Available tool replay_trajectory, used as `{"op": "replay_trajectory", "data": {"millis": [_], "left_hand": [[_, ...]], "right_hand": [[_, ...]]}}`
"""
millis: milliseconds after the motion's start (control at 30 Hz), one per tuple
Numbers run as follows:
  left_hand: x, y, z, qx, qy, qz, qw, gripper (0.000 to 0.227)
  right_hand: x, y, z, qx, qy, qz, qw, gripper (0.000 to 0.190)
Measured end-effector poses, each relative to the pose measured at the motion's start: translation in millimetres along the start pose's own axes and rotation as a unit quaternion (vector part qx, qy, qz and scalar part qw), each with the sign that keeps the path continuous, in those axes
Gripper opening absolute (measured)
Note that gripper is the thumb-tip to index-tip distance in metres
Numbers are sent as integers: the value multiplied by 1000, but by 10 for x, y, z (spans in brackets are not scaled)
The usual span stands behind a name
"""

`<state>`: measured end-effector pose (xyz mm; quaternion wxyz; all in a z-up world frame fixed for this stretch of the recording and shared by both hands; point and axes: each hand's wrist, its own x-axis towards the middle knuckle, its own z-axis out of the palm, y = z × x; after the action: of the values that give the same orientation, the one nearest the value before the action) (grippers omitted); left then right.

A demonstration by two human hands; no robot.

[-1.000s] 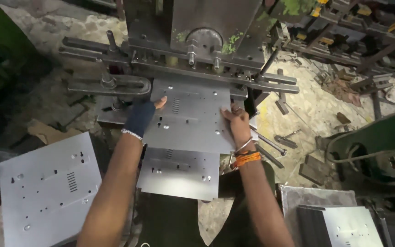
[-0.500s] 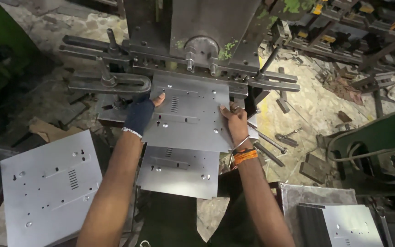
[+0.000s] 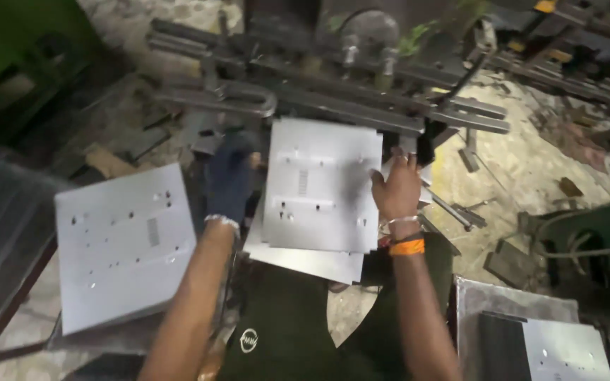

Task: Operating a stamping machine to process metal sheets and stacking the finished products.

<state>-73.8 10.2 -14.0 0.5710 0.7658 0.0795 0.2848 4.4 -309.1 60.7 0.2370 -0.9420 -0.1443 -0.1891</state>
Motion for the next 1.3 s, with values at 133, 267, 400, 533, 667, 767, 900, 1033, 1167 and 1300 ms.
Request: {"op": "replay_trajectory", "data": {"millis": [133,267,400,533,667,767,900,1033,1167,1300], "left_hand": [[-443,-140,-1040,-16,183,39,982,28],[-1000,-133,-2017,359,287,-93,883,48],[-1377,-217,-2655,473,183,-331,795,65],[-1363,-498,-2999,469,47,-402,785,78],[-1182,234,-2979,428,78,-365,823,73],[-1030,640,-2752,374,65,-361,852,67],[-968,742,-2182,142,14,-237,961,65],[-858,795,-1322,-77,-31,-112,990,77],[-414,933,-349,-170,-164,-263,935,59],[288,432,431,-103,-230,-268,930,64]], "right_hand": [[-432,-894,456,102,71,-69,990,45],[-1170,-1813,1203,329,-157,-101,926,37],[-1691,-2554,1549,295,-394,38,869,94],[-1916,-2820,1591,274,-409,44,869,106],[-1683,-2857,1094,364,-376,11,852,78],[-1569,-2645,800,443,-364,71,816,56],[-1305,-1982,112,571,-359,94,732,64],[-1134,-892,-52,575,-339,197,718,72],[-769,-81,-52,465,-99,274,836,46],[-236,121,-270,433,-59,274,857,20]]}}
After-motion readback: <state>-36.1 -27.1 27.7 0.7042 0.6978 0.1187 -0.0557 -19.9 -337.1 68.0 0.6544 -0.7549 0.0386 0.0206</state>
